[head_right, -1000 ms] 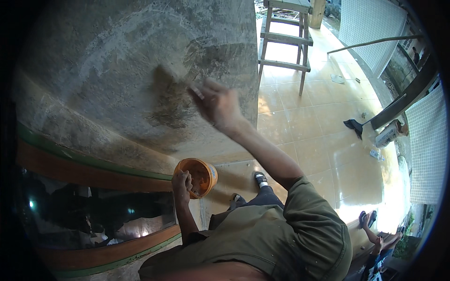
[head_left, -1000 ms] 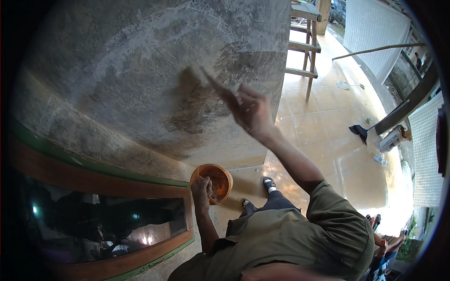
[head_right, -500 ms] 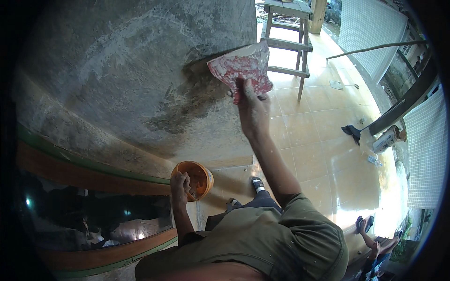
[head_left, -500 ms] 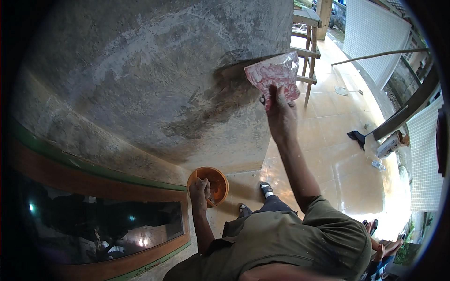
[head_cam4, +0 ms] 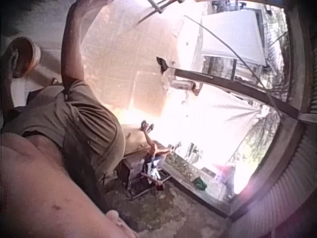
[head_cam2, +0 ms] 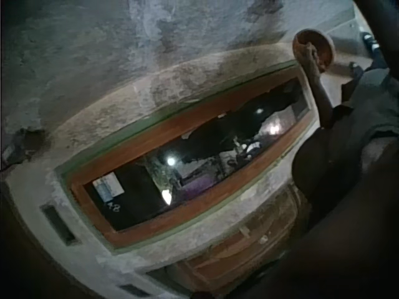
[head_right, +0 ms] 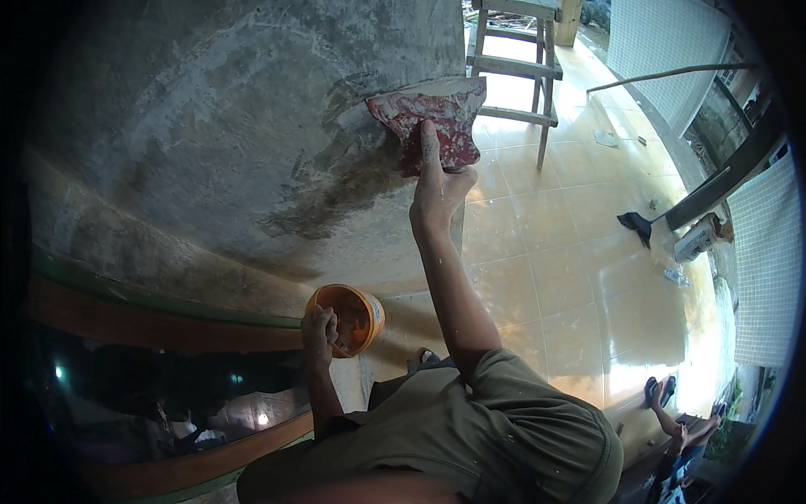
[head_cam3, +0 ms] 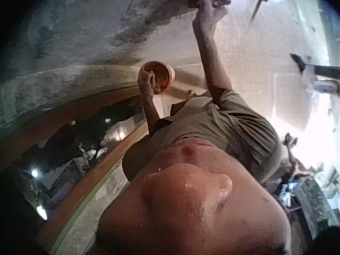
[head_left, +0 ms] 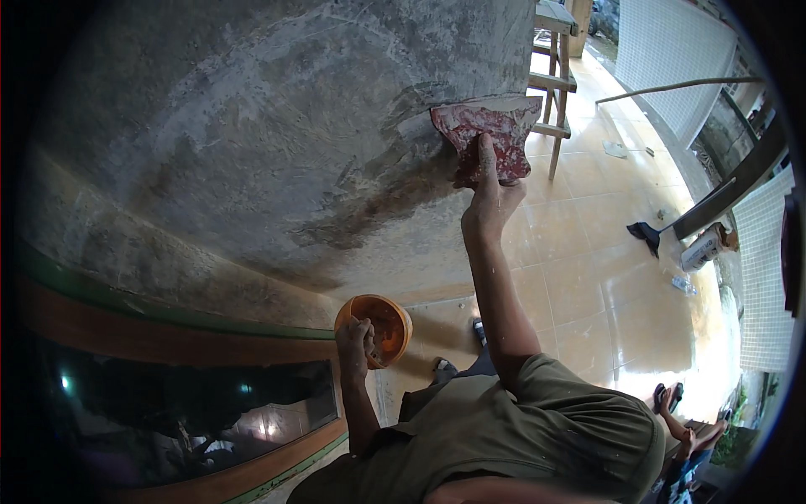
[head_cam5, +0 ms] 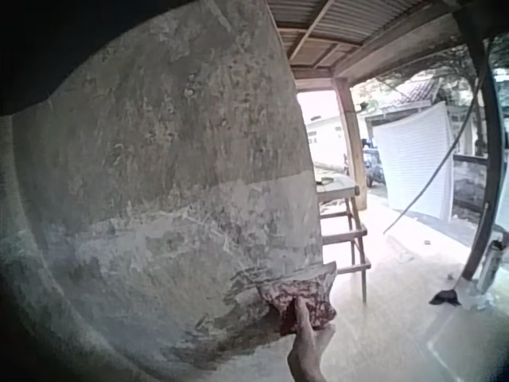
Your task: Applying and smoothing plaster or putty on an exterior wall using a handheld scraper tool.
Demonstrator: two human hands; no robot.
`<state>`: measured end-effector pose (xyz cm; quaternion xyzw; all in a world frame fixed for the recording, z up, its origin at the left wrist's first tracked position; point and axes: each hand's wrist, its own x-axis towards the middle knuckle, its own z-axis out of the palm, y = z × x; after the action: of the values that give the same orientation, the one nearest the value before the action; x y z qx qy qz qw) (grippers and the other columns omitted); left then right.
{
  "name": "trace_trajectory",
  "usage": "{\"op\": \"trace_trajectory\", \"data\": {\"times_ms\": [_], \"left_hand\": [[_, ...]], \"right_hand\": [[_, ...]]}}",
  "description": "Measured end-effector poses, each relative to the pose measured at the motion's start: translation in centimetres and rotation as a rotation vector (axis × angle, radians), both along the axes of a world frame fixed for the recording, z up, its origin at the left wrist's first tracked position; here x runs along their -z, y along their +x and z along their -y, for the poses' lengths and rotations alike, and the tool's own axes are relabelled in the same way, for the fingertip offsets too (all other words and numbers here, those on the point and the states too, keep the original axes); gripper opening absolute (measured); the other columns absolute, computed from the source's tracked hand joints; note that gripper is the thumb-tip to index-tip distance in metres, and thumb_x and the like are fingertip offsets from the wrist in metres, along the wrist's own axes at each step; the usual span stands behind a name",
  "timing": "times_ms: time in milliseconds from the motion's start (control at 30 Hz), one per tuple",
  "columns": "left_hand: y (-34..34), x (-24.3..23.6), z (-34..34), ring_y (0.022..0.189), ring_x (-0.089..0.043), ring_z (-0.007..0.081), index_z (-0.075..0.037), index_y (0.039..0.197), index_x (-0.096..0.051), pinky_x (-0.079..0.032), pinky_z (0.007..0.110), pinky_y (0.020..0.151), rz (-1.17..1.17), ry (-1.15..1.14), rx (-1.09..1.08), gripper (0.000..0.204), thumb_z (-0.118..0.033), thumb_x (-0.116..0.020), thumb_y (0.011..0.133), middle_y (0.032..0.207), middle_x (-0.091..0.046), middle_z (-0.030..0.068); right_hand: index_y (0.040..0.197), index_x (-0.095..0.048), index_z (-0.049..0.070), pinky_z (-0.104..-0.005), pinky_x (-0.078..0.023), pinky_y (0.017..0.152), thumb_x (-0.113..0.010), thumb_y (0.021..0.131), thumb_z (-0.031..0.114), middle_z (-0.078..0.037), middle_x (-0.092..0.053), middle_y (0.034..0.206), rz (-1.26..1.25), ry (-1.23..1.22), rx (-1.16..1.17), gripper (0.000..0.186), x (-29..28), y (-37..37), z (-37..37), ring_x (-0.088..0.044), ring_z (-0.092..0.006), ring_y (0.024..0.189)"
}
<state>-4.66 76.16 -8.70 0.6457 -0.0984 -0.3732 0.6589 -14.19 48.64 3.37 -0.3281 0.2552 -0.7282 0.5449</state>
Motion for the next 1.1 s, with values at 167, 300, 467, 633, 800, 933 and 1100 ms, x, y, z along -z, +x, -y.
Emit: {"op": "trace_trajectory", "data": {"times_ms": [167,300,467,633,800,933,1100], "left_hand": [[0.2,-0.1,0.5,0.041,-0.031,0.0009,-0.014,0.065,-0.040,-0.023,0.018,0.037,0.014,0.043,0.024,0.025,-0.009,-0.053,0.086,0.059,-0.045,-0.0041],[0.5,-0.3,0.0,0.041,-0.030,0.0011,-0.013,0.065,-0.042,-0.024,0.018,0.037,0.012,0.036,0.053,0.025,-0.011,-0.054,0.086,0.058,-0.044,-0.0048],[1.3,0.9,-0.5,0.040,-0.031,0.0015,-0.014,0.064,-0.041,-0.024,0.018,0.036,-0.023,0.034,0.061,0.025,-0.012,-0.055,0.085,0.059,-0.045,-0.0047],[1.2,1.3,-0.2,0.039,-0.032,0.0016,-0.014,0.068,-0.040,-0.024,0.018,0.035,-0.019,0.008,0.082,0.024,-0.011,-0.055,0.086,0.060,-0.047,-0.0036],[1.6,1.1,-0.5,0.040,-0.032,0.0015,-0.014,0.069,-0.038,-0.025,0.018,0.036,-0.017,-0.036,0.101,0.024,-0.010,-0.054,0.086,0.060,-0.047,-0.0031],[1.8,0.8,-0.5,0.040,-0.030,0.0018,-0.015,0.067,-0.037,-0.025,0.019,0.036,-0.010,0.000,0.074,0.025,-0.010,-0.054,0.086,0.060,-0.045,-0.0032],[2.2,0.3,-0.3,0.041,-0.030,0.0020,-0.014,0.065,-0.037,-0.024,0.019,0.037,0.014,-0.011,0.095,0.027,-0.010,-0.053,0.086,0.060,-0.045,-0.0036]], "right_hand": [[0.081,-0.064,-0.002,-0.0256,-0.048,0.043,-0.068,0.083,0.021,-0.006,-0.063,0.067,-0.042,0.129,-0.127,0.023,2.2,-0.9,-1.1,-0.060,-0.0125,0.052],[0.086,-0.066,-0.002,-0.0254,-0.051,0.050,-0.068,0.083,0.020,-0.006,-0.064,0.070,-0.093,0.032,-0.105,0.022,4.3,-3.3,-1.0,-0.061,-0.0119,0.058],[0.098,-0.068,0.001,-0.0266,-0.045,0.067,-0.064,0.081,0.001,-0.006,-0.061,0.086,-0.592,-0.465,0.366,0.017,-0.2,-9.5,-0.6,-0.055,-0.0124,0.076],[0.102,-0.070,0.013,-0.0317,-0.044,0.076,-0.067,0.073,0.002,-0.005,-0.062,0.094,-1.065,-1.017,0.679,0.032,-8.7,-11.1,0.5,-0.056,-0.0198,0.089],[0.105,-0.068,0.023,-0.0317,-0.043,0.077,-0.072,0.065,0.017,0.005,-0.059,0.106,-1.300,-1.318,0.716,0.040,-7.6,-10.3,3.5,-0.053,-0.0150,0.094],[0.109,-0.065,0.024,-0.0335,-0.041,0.082,-0.067,0.072,0.019,0.006,-0.054,0.108,-1.461,-1.224,0.644,0.038,-2.7,-10.9,3.8,-0.050,-0.0147,0.101],[0.109,-0.065,0.020,-0.0348,-0.041,0.079,-0.065,0.073,0.013,0.004,-0.055,0.097,-1.537,-1.234,0.447,0.036,-0.6,-11.1,-0.1,-0.050,-0.0151,0.088]]}}
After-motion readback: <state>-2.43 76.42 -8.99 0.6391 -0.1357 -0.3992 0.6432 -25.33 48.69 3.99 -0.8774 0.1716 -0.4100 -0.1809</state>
